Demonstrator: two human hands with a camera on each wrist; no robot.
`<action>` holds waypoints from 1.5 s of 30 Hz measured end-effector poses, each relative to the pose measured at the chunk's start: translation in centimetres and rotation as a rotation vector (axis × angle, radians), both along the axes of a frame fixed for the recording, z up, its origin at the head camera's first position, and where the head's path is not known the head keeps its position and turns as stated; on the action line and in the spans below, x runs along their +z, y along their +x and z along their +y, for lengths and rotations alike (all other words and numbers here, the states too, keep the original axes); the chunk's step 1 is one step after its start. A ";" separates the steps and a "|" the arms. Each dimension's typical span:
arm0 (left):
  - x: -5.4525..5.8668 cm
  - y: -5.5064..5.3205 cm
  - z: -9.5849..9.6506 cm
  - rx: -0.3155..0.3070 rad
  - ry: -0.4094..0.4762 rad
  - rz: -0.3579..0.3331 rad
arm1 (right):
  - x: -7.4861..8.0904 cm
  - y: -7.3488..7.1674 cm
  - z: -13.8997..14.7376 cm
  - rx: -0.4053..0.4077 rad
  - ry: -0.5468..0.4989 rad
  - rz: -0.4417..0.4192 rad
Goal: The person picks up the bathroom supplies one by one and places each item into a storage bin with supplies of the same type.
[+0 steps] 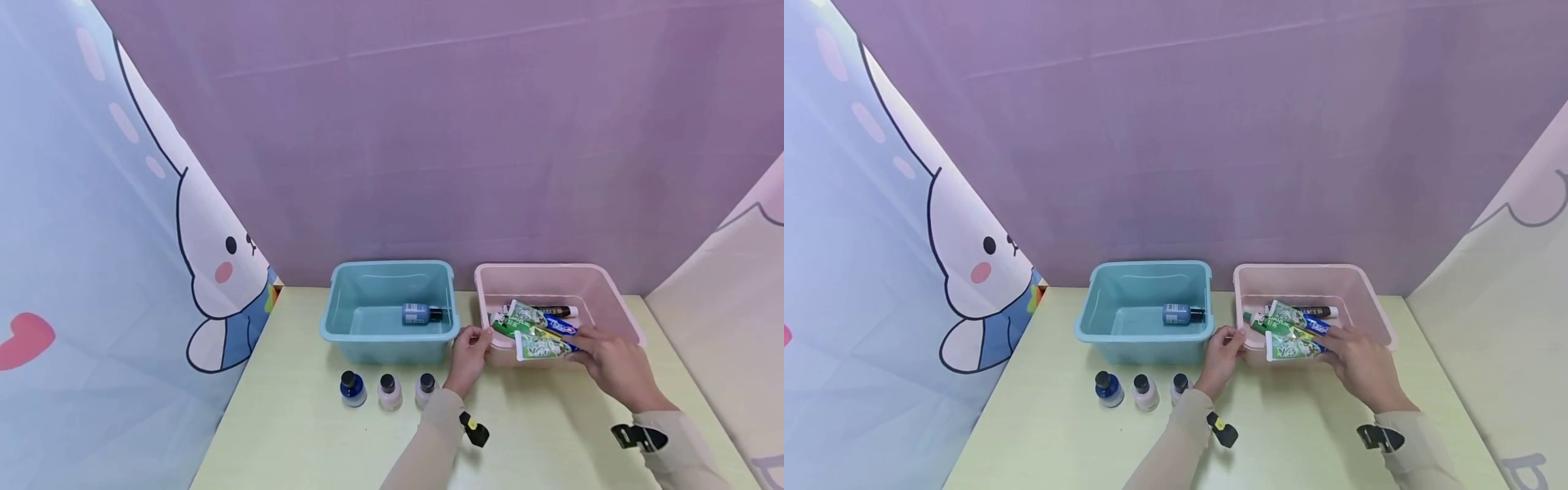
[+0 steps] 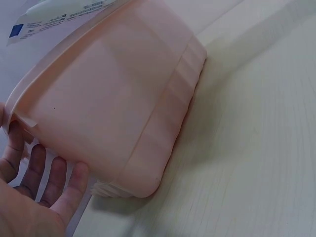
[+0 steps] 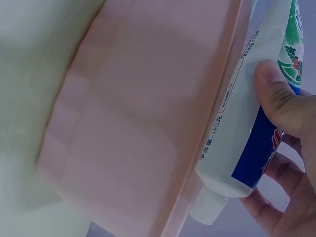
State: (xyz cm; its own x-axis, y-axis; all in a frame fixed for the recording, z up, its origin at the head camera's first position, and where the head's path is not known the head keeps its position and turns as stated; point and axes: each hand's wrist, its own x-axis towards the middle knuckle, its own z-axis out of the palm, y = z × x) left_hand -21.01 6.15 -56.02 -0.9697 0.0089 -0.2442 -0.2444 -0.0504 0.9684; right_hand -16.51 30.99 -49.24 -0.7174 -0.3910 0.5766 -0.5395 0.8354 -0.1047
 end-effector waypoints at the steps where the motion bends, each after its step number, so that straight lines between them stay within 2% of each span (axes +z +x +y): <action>1: 0.0 0.0 0.0 -0.001 -0.001 0.000 | 0.1 -0.1 0.0 0.002 0.002 0.001; 11: -0.2 0.0 0.1 -0.014 -0.008 0.005 | 1.6 -1.1 0.6 -0.066 0.018 -0.035; 20: -0.3 -0.1 0.0 -0.012 -0.008 0.005 | 2.6 -2.1 0.9 -0.047 0.061 -0.023; 27: -0.2 0.1 0.0 -0.006 -0.021 0.038 | 3.5 -3.3 0.9 -0.026 0.072 -0.032; 41: 0.0 -0.1 0.1 -0.008 -0.026 0.019 | 4.4 -5.6 0.8 0.009 0.125 -0.027; 45: 0.0 -0.1 0.0 -0.006 -0.034 0.019 | 4.6 -6.1 0.8 0.000 0.150 -0.054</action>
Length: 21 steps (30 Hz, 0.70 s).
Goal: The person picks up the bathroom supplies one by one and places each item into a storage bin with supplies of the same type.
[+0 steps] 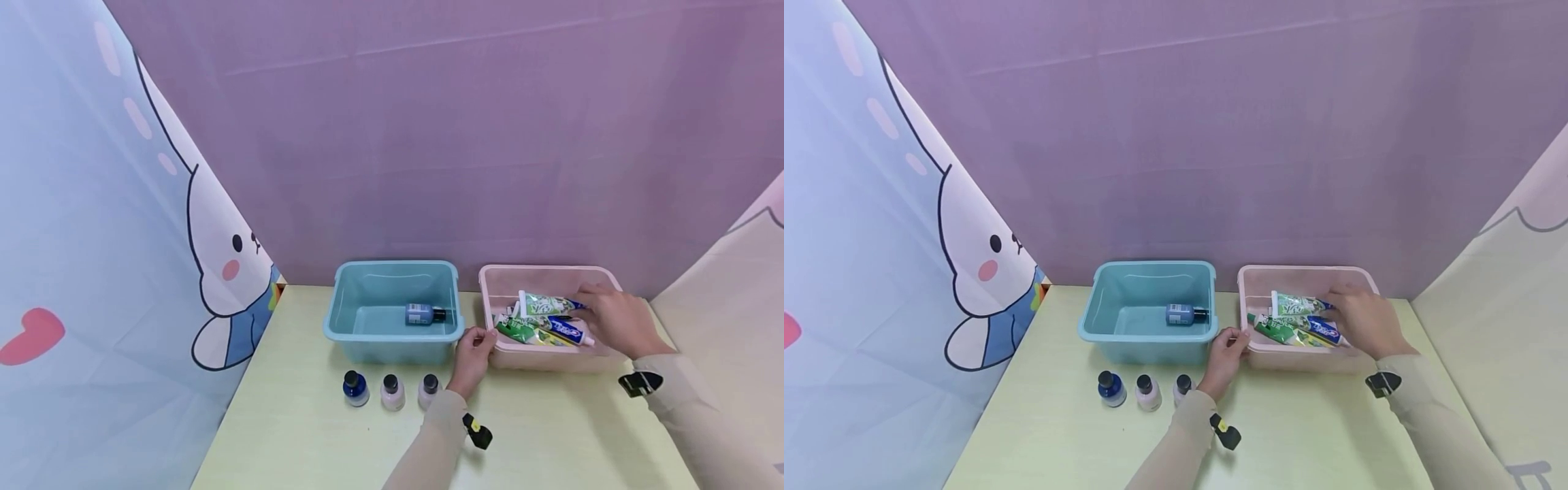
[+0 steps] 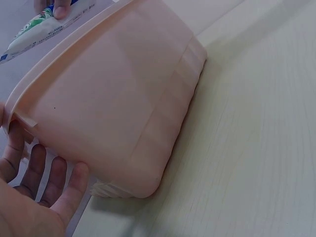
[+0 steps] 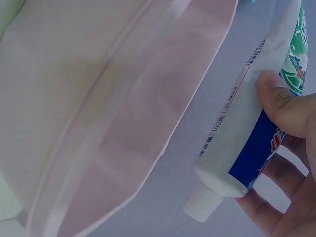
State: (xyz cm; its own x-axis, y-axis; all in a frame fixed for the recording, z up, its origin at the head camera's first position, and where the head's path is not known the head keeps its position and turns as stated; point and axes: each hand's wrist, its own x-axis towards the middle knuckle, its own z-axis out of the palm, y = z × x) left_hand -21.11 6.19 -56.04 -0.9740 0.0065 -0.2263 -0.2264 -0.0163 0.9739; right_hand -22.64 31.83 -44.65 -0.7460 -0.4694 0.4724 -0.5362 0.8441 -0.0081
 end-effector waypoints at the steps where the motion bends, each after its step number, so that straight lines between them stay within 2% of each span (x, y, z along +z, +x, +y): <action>1: 0.0 0.0 0.0 0.000 0.000 0.000 | 0.0 -0.1 0.0 -0.008 0.002 -0.013; 8: -0.2 0.0 0.0 -0.001 0.008 -0.001 | 0.4 -0.8 0.1 -0.059 0.002 -0.138; 21: -0.5 -0.3 0.0 -0.002 0.011 0.009 | 0.5 -2.7 -0.4 -0.064 0.001 -0.230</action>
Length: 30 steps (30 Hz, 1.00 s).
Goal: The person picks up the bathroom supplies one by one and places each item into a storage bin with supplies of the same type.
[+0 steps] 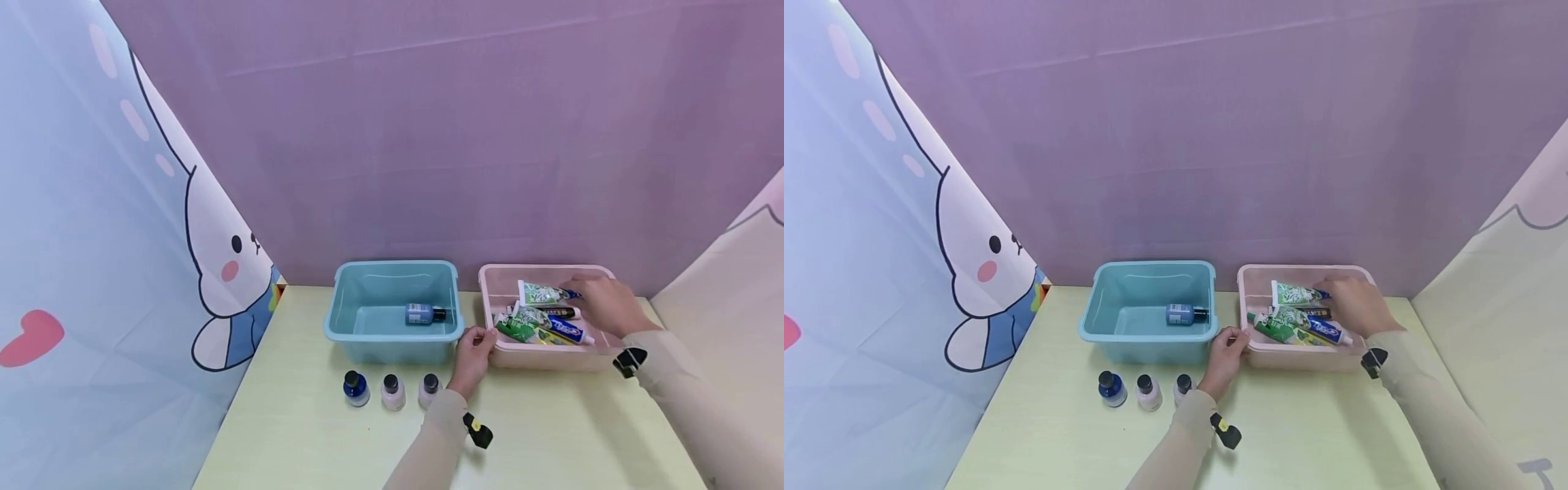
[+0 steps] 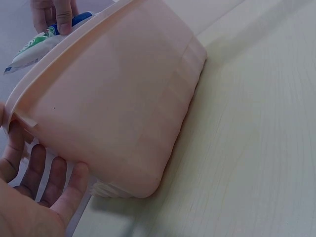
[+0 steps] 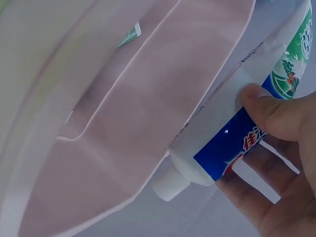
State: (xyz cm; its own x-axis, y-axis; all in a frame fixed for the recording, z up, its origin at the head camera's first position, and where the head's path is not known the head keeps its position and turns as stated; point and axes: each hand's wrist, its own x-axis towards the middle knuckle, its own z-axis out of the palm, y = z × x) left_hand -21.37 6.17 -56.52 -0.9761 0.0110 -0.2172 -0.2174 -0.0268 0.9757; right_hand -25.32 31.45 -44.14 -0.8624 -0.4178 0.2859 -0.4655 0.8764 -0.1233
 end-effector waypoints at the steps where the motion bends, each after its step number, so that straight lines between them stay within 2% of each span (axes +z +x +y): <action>1: 0.0 0.0 0.0 0.000 0.000 0.005 | 0.0 -0.2 0.0 0.004 0.001 -0.003; 5: -0.2 -0.1 0.1 0.001 0.001 0.019 | -0.2 -0.9 0.0 0.009 0.002 -0.025; 11: -0.5 -0.2 0.2 0.007 0.008 0.010 | -0.7 -2.1 0.2 -0.025 -0.011 -0.116; 21: -0.6 -0.3 0.2 0.009 0.007 0.000 | -1.6 -3.9 0.5 -0.024 0.042 -0.156; 27: -0.5 -0.3 0.3 0.011 0.001 -0.003 | -2.1 -4.5 0.4 -0.013 0.090 -0.147; 30: -0.5 -0.3 0.3 0.013 -0.007 -0.003 | -2.3 -4.8 0.3 -0.027 0.098 -0.174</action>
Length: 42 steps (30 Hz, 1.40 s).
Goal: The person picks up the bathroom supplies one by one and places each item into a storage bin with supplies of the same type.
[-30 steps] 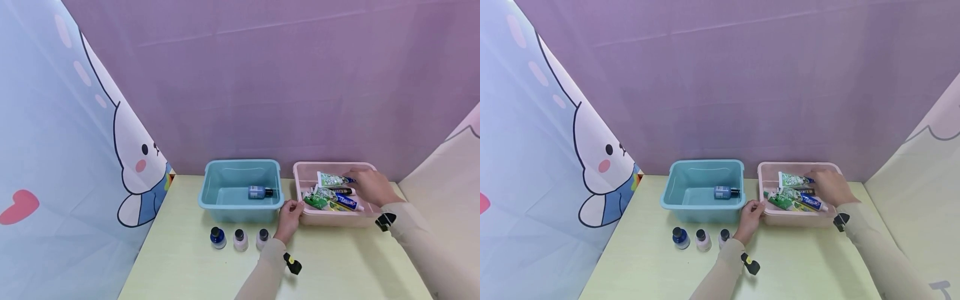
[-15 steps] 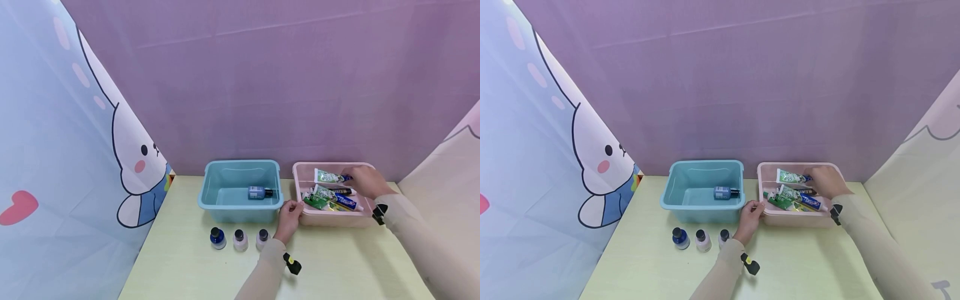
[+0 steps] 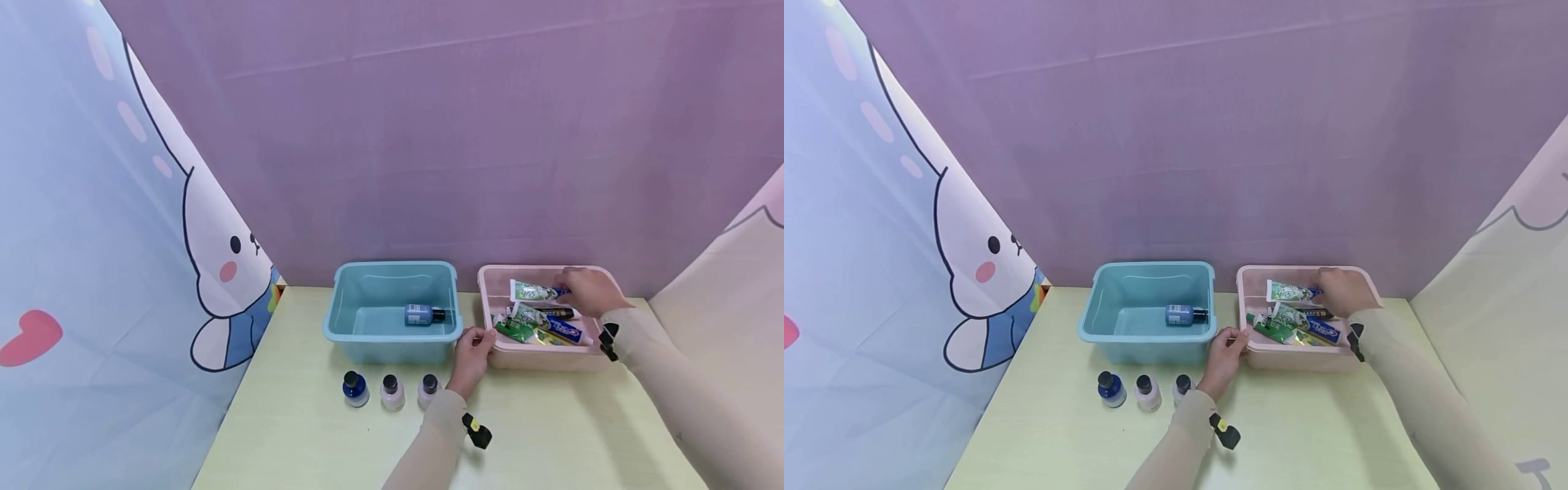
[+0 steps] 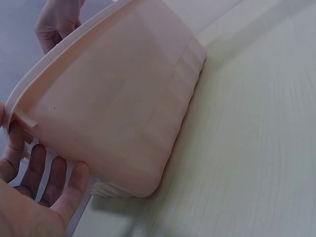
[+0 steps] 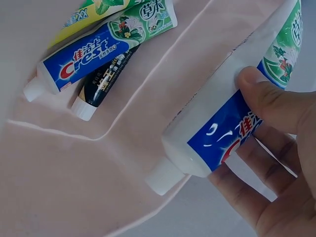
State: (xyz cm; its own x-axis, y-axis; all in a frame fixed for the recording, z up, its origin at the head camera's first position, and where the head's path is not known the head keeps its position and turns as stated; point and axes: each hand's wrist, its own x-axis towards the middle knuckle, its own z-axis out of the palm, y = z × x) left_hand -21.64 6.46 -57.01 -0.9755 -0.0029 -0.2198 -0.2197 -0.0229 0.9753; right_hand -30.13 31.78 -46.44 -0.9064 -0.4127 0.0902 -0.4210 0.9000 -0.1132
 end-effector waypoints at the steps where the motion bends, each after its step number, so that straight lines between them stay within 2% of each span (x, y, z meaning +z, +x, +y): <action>1: 0.0 0.0 0.0 0.001 -0.001 -0.001 | 0.0 -0.1 -0.1 -0.005 0.003 -0.013; 9: 0.2 0.1 0.0 0.005 0.005 -0.007 | 0.3 -0.9 -0.7 -0.008 0.014 -0.084; 22: 0.3 0.2 -0.1 0.003 0.007 -0.015 | -0.1 -1.5 -1.2 -0.046 0.126 -0.186; 27: 0.4 0.3 -0.1 0.005 0.007 -0.016 | -0.4 -1.8 -1.1 -0.050 0.106 -0.239; 31: 0.5 0.4 -0.1 0.003 0.010 -0.014 | -0.5 -1.7 -1.0 -0.045 0.093 -0.248; 34: 0.6 0.5 -0.1 -0.001 0.015 -0.012 | -0.4 -1.5 -1.1 -0.032 0.112 -0.221; 42: 0.6 0.5 -0.3 -0.001 0.018 -0.009 | -0.4 -1.3 -1.3 -0.055 0.150 -0.213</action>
